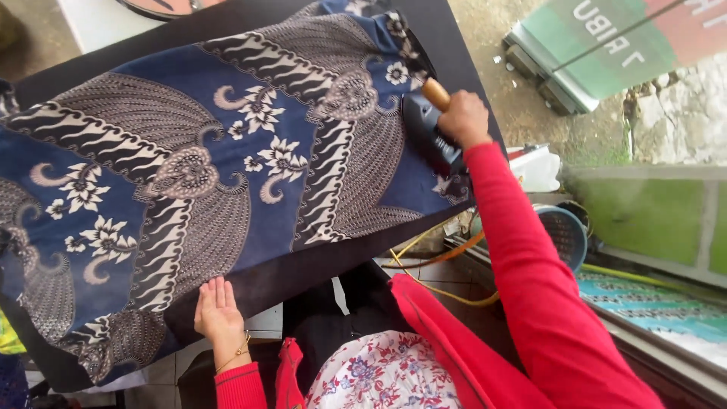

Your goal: The person irons a large patterned blue cloth on a black ironing board using a steam iron. They repeatedly smooth the fabric, lift and reposition sections to ensure even coverage, and continue ironing different areas of the cloth.

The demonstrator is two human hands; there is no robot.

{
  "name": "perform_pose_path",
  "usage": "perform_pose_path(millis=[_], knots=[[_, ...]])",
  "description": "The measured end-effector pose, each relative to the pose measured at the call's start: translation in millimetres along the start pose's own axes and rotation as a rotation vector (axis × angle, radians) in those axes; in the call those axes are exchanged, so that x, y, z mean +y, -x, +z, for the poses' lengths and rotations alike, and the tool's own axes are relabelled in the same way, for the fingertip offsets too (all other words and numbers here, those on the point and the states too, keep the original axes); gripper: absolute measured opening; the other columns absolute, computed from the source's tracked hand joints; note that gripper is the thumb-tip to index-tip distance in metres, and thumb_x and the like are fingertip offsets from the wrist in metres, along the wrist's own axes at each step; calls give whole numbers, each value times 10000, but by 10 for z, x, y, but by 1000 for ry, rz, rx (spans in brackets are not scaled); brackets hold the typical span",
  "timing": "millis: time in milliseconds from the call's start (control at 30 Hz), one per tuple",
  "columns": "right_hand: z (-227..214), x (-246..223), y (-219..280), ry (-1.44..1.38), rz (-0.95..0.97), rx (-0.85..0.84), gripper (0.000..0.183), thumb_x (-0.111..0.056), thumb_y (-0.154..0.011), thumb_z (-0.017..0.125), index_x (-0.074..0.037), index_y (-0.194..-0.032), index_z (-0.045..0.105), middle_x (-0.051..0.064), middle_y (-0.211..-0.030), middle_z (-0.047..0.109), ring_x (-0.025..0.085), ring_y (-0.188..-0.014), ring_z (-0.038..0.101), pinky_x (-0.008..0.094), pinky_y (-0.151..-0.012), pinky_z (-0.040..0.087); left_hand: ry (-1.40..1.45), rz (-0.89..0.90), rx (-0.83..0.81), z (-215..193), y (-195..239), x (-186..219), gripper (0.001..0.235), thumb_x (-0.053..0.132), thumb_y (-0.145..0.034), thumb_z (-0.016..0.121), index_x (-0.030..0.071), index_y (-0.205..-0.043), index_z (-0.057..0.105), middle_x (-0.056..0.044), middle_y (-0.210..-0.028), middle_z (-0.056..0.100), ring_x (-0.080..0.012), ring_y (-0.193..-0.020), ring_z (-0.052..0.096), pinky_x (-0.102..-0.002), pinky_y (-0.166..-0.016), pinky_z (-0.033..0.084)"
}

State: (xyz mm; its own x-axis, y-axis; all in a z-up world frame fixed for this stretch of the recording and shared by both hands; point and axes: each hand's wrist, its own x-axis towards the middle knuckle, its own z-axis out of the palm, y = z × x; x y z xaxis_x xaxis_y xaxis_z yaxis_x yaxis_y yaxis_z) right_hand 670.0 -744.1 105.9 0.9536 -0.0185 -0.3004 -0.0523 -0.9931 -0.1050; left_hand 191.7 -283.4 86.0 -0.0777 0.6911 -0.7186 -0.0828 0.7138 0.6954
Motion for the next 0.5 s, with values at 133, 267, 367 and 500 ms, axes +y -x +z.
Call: perform_pose_path(millis=[133,267,367,500], knots=[[-119,231,-43,39,-94,-98,308,-144,-816,703,8,-1053,827,266,-969,795,502,-885,778,614,-798,644,32,-19,22,31,-107,-17,262,143,-927,905,17,-1072,727,-225,-1189,818,-309,-1077,867,-391,-996,775],[36,366,516,136,-176,-166,311,-210,-833,664,19,-1001,792,281,-987,790,520,-902,773,605,-819,627,92,-21,2,28,-181,-48,260,116,-930,915,3,-1040,708,-224,-1129,806,-283,-1027,880,-301,-810,761],[254,557,954,184,-285,-164,209,-202,-741,692,-65,-870,782,227,-871,779,511,-825,756,593,-733,607,36,-45,-46,51,-201,-67,266,222,-997,879,71,-1138,711,-118,-966,791,-182,-929,807,-253,-739,666],[442,710,1534,157,-362,-167,191,-198,-707,701,-112,-864,767,161,-849,785,451,-816,762,569,-703,615,35,-42,-47,31,-296,-102,398,282,-922,932,96,-1195,708,-71,-1178,722,-186,-1008,772,-295,-821,680]])
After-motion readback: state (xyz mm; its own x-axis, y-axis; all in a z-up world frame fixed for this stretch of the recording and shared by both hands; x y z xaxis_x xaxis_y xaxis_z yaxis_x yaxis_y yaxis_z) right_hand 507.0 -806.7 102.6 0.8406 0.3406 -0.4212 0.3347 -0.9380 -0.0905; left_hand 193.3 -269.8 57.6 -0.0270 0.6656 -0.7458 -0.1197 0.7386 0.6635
